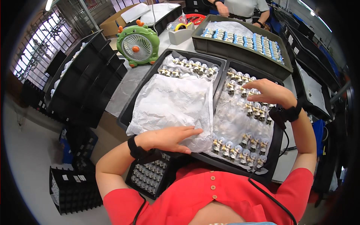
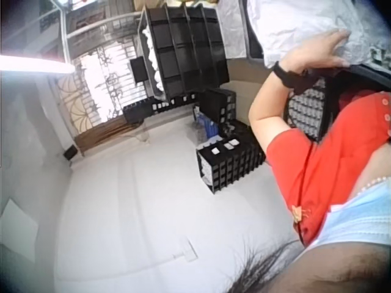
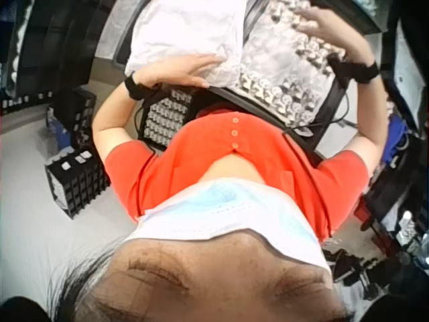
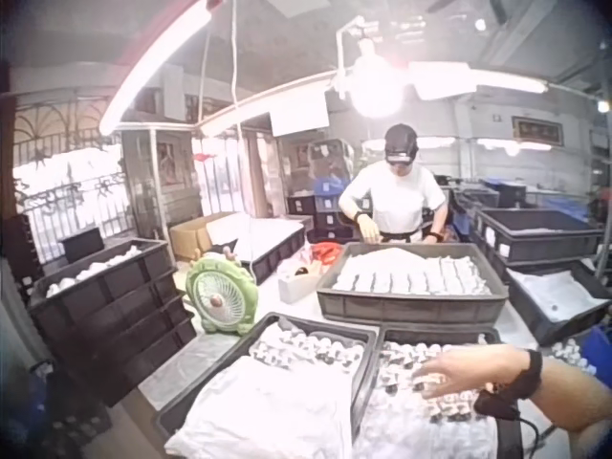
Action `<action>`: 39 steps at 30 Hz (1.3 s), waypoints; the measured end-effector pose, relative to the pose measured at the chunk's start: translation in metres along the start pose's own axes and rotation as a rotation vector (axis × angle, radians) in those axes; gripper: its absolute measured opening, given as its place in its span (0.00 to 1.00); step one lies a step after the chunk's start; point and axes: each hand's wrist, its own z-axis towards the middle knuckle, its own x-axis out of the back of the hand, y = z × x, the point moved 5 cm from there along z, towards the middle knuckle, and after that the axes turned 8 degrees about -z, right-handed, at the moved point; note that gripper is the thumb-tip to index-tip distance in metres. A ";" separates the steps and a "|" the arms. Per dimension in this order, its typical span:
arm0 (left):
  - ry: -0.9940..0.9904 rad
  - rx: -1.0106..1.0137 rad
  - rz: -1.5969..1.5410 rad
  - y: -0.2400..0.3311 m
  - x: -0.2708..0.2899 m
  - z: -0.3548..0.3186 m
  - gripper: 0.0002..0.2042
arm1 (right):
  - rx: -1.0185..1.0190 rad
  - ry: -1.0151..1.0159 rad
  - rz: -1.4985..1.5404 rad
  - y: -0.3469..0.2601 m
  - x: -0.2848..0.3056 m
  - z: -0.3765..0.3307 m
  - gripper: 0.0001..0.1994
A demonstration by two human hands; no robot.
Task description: The person arranges small, wrapped cylindrical items into black trays lined with white tissue paper. They pick up individual items, inspect them, and place them in rows within the trays. The person also adjusts the tissue paper to ensure the items are neatly organized.
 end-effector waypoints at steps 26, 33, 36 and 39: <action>0.328 -0.039 -0.944 0.010 0.017 0.144 0.15 | -0.096 -0.051 -0.177 0.050 -0.100 -0.003 0.27; 0.242 -0.066 -0.363 0.021 0.043 0.121 0.14 | -0.059 -0.002 0.000 0.039 -0.052 0.021 0.18; 0.478 -0.007 -0.143 -0.016 0.089 0.108 0.12 | -0.019 0.103 0.072 0.027 -0.024 0.049 0.14; 0.727 0.130 0.117 -0.076 0.142 0.100 0.08 | 0.006 0.195 0.195 0.019 -0.012 0.090 0.09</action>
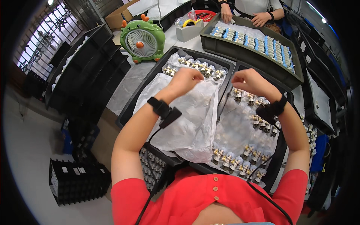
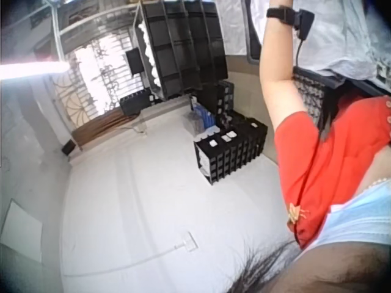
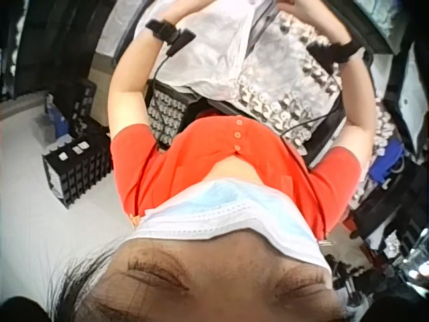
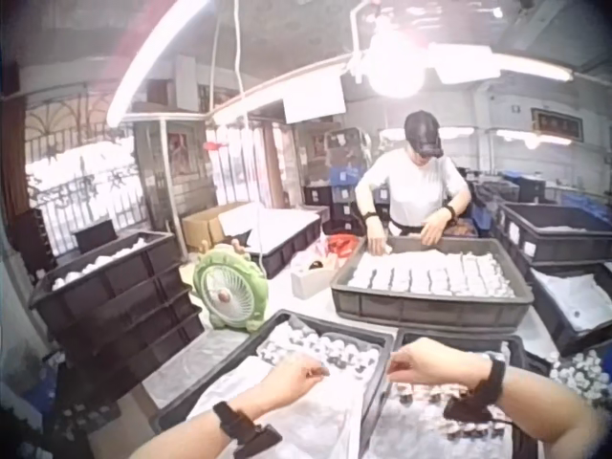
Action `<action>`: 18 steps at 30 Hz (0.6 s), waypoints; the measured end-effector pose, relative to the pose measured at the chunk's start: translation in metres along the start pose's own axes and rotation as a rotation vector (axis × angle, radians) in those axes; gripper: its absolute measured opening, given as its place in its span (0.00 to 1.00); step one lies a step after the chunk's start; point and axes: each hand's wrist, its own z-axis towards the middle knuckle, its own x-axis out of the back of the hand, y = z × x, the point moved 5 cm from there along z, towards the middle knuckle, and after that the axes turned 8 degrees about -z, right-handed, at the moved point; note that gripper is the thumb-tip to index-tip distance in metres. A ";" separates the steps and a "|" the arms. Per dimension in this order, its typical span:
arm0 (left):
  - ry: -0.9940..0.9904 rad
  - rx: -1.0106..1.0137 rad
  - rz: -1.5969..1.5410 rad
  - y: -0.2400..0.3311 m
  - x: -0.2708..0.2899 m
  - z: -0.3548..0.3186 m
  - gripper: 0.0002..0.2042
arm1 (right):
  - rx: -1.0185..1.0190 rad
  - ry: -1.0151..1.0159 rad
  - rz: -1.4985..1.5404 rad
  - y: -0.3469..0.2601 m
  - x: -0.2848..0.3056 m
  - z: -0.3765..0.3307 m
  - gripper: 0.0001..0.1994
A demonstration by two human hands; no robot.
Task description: The person arranges small, wrapped cylindrical items into black trays lined with white tissue paper. They pick up individual items, inspect them, and place them in rows within the trays. The person also adjusts the tissue paper to ensure the items are neatly organized.
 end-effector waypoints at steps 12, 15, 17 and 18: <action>-0.016 0.034 0.278 -0.095 -0.034 0.063 0.12 | -0.004 -0.016 -0.399 0.026 -0.085 0.111 0.05; 0.018 -0.003 0.259 -0.101 -0.035 0.066 0.11 | 0.065 -0.042 -0.467 0.027 -0.094 0.114 0.06; 0.053 -0.037 0.246 -0.105 -0.034 0.068 0.10 | 0.086 -0.040 -0.480 0.028 -0.097 0.114 0.06; 0.024 -0.013 0.234 -0.105 -0.034 0.069 0.10 | 0.087 -0.034 -0.471 0.032 -0.099 0.114 0.06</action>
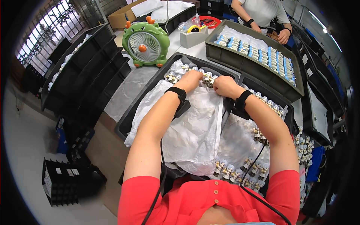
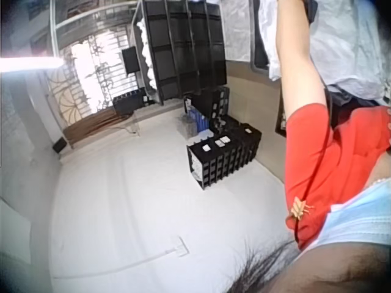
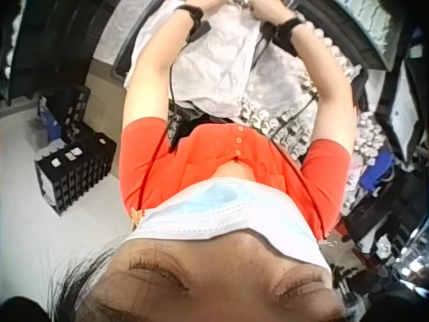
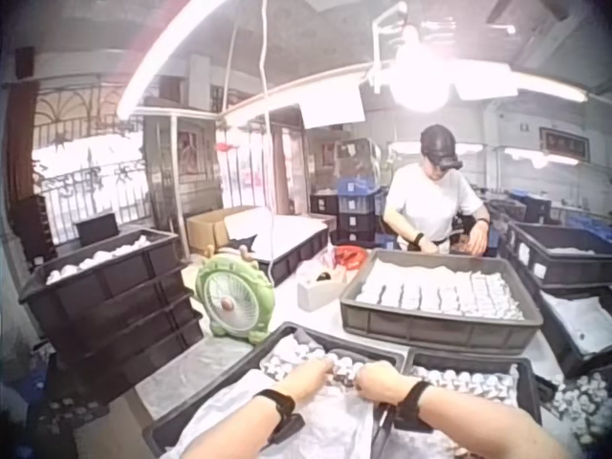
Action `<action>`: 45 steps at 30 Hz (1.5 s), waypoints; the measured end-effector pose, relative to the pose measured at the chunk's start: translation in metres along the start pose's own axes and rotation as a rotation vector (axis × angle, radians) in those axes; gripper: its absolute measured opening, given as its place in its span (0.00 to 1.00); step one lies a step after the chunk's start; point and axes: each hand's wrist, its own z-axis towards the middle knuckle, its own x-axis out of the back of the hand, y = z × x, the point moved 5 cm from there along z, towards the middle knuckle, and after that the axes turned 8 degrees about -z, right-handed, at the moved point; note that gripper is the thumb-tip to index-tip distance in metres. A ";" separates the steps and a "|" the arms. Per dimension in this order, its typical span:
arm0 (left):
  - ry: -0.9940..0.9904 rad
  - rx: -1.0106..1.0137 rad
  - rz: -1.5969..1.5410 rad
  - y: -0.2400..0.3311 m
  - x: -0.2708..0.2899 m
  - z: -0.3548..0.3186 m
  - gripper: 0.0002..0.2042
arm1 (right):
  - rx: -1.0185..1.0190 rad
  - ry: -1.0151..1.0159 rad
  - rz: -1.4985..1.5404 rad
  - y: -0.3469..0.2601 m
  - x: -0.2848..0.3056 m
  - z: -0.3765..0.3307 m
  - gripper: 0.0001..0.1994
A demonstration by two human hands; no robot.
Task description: The person arranges small, wrapped cylindrical items into black trays lined with white tissue paper. They pick up individual items, inspect them, and place them in rows within the trays. The person also adjusts the tissue paper to ensure the items are neatly organized.
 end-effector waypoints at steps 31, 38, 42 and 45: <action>0.185 0.047 0.056 0.029 0.022 -0.011 0.08 | -0.194 0.042 0.179 0.016 0.027 -0.011 0.07; -0.068 -0.224 0.117 0.072 -0.009 -0.002 0.07 | -0.187 -0.182 -0.047 0.005 0.034 -0.021 0.09; -0.157 -0.147 0.107 0.069 -0.016 0.006 0.05 | -0.220 -0.229 -0.074 0.007 0.029 -0.021 0.09; -0.047 -0.067 0.019 0.055 -0.017 0.011 0.05 | -0.267 -0.199 -0.084 0.013 0.028 -0.021 0.10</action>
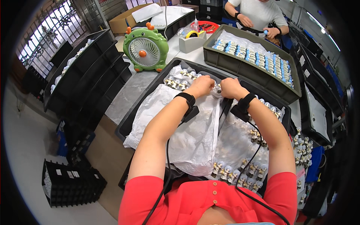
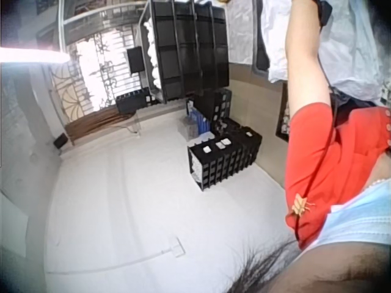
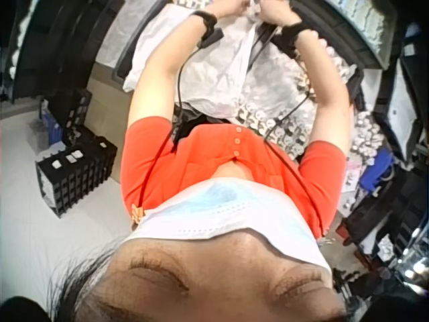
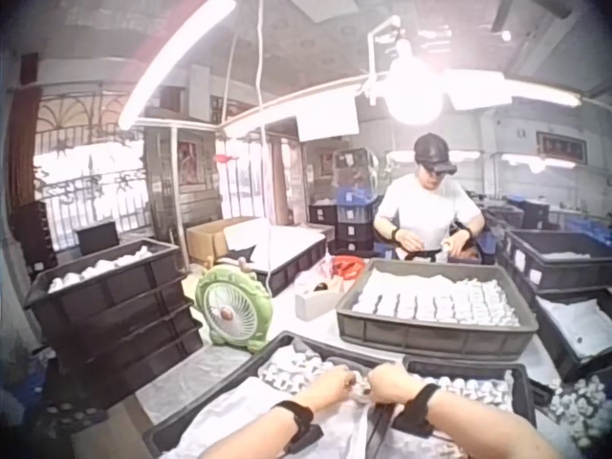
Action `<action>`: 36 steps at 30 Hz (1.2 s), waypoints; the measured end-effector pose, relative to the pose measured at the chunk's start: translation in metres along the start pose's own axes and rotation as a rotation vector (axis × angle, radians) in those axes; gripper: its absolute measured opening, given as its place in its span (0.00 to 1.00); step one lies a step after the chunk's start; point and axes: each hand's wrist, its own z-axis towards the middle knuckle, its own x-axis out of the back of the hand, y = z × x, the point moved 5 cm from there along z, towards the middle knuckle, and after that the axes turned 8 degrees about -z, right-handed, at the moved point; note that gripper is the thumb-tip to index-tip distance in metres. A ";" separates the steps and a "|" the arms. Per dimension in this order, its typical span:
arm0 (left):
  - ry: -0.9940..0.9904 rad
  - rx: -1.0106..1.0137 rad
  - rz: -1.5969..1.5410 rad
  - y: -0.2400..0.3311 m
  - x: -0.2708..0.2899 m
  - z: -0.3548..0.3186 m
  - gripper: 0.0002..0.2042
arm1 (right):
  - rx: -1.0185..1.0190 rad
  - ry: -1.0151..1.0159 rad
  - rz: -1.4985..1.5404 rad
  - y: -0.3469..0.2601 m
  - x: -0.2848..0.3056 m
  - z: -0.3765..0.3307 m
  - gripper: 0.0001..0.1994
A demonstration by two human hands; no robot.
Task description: The person arranges small, wrapped cylindrical items into black trays lined with white tissue paper. They pick up individual items, inspect them, and place them in rows within the trays. The person also adjusts the tissue paper to ensure the items are neatly organized.
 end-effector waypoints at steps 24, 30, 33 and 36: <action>-0.521 -0.105 -0.332 0.102 0.051 -0.167 0.22 | 0.095 0.162 0.369 0.068 0.041 -0.120 0.16; -0.781 0.070 -0.351 0.120 0.067 -0.211 0.25 | 0.178 -0.094 0.357 0.054 0.021 -0.174 0.19; -0.795 0.067 -0.251 0.126 0.076 -0.221 0.26 | 0.334 0.039 0.467 0.017 0.041 -0.188 0.16; -0.874 0.212 -0.251 0.116 0.075 -0.241 0.21 | 0.549 0.124 0.533 -0.037 0.060 -0.192 0.16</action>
